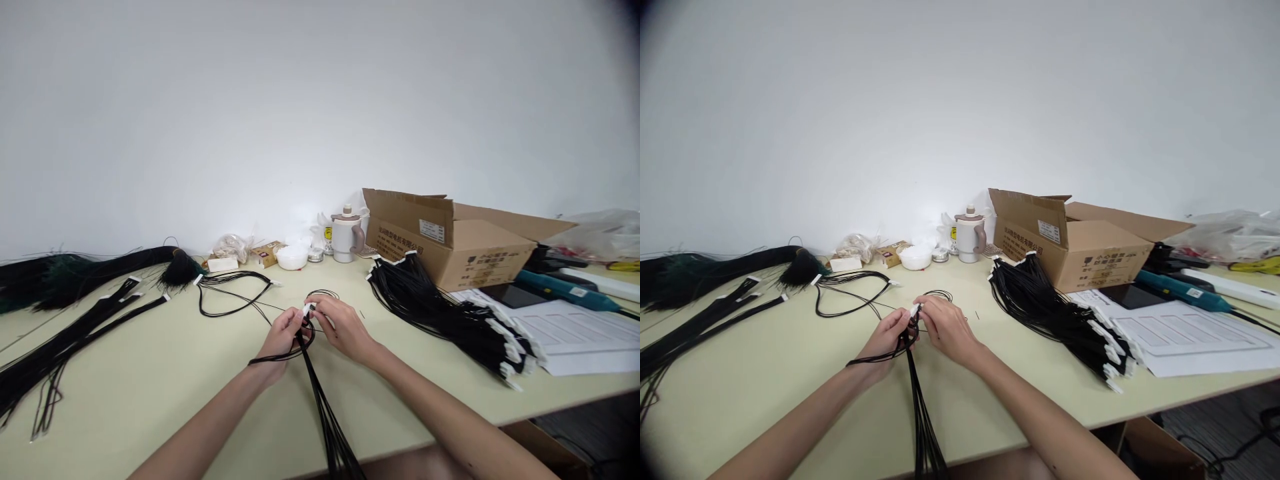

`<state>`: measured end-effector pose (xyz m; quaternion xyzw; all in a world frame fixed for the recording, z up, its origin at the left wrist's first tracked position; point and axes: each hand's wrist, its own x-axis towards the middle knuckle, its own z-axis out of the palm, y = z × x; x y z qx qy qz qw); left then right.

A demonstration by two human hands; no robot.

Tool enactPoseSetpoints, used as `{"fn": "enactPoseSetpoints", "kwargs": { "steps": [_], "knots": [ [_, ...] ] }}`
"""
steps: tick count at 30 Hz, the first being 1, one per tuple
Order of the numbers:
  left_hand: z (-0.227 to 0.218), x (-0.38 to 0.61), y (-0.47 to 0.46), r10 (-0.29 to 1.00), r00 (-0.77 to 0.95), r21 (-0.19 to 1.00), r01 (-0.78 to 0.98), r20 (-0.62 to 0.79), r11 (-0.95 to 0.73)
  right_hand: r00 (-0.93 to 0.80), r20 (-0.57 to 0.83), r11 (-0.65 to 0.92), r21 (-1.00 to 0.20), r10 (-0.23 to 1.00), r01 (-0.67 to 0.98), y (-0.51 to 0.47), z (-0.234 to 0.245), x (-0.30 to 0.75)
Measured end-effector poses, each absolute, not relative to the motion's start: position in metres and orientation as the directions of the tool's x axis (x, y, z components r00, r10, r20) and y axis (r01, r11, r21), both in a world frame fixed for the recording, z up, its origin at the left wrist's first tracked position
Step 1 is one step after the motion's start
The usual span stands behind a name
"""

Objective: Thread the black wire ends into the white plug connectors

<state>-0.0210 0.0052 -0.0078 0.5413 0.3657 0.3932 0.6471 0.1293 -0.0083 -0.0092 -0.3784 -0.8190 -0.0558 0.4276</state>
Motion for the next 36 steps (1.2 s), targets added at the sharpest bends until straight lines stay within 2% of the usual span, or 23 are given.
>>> {"fn": "enactPoseSetpoints", "kwargs": {
  "steps": [5,9,11,14,17,19,22,30,36],
  "knots": [
    [-0.005,-0.021,0.003,0.906,0.416,0.978,-0.144,-0.077,0.149,-0.333,0.743,0.7,-0.247,0.58,0.67,-0.009,-0.01,0.128],
    [-0.004,-0.023,0.004,0.877,0.46,0.919,-0.271,-0.139,0.287,-0.294,0.758,0.674,-0.249,0.583,0.695,-0.007,-0.012,0.125],
    [-0.006,-0.024,0.007,0.861,0.488,0.865,-0.361,-0.144,0.349,-0.287,0.792,0.667,-0.193,0.539,0.719,-0.006,-0.012,0.125],
    [-0.011,-0.026,0.013,0.857,0.495,0.79,-0.465,-0.141,0.399,-0.335,0.851,0.673,-0.028,0.405,0.739,-0.006,-0.011,0.127],
    [-0.012,-0.027,0.015,0.861,0.487,0.757,-0.507,-0.144,0.413,-0.42,0.871,0.673,0.152,0.256,0.724,-0.007,-0.011,0.128],
    [-0.012,-0.027,0.015,0.865,0.478,0.76,-0.503,-0.153,0.412,-0.475,0.856,0.674,0.228,0.206,0.703,-0.008,-0.012,0.128],
    [-0.011,-0.027,0.014,0.87,0.465,0.774,-0.486,-0.163,0.405,-0.532,0.823,0.684,0.274,0.196,0.676,-0.007,-0.015,0.127],
    [-0.013,-0.023,0.013,0.856,0.481,0.783,-0.453,-0.187,0.425,-0.575,0.79,0.677,0.304,0.216,0.671,-0.005,-0.018,0.127],
    [-0.01,-0.022,0.007,0.848,0.484,0.759,-0.463,-0.217,0.459,-0.681,0.705,0.66,0.416,0.2,0.625,-0.003,-0.02,0.129]
  ]
}}
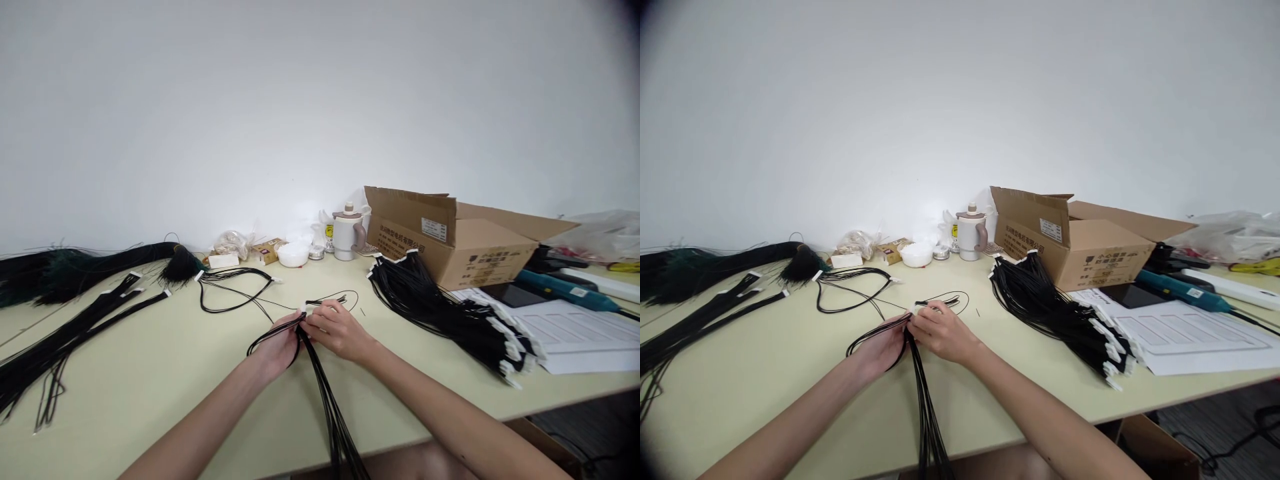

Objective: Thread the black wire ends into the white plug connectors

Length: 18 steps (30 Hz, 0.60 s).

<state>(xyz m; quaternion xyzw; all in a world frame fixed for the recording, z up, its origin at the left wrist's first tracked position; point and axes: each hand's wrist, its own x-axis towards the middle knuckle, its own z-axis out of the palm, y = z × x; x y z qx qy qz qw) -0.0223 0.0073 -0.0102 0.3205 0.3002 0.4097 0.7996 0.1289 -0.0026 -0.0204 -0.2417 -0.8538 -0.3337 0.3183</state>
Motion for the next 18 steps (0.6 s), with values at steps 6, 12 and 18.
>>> {"fn": "enactPoseSetpoints", "kwargs": {
  "steps": [6,12,18],
  "knots": [
    [-0.0108,-0.0208,0.0065,0.867,0.442,0.76,-0.474,-0.232,0.445,-0.745,0.651,0.644,0.511,0.143,0.57,-0.0021,-0.0178,0.129],
    [-0.0118,-0.0198,0.0049,0.863,0.441,0.764,-0.46,-0.247,0.453,-0.766,0.625,0.648,0.522,0.152,0.554,-0.005,-0.0164,0.1271],
    [-0.0122,-0.0186,0.0045,0.865,0.435,0.772,-0.451,-0.248,0.448,-0.768,0.621,0.637,0.531,0.155,0.559,-0.005,-0.0148,0.1255]
  ]
}}
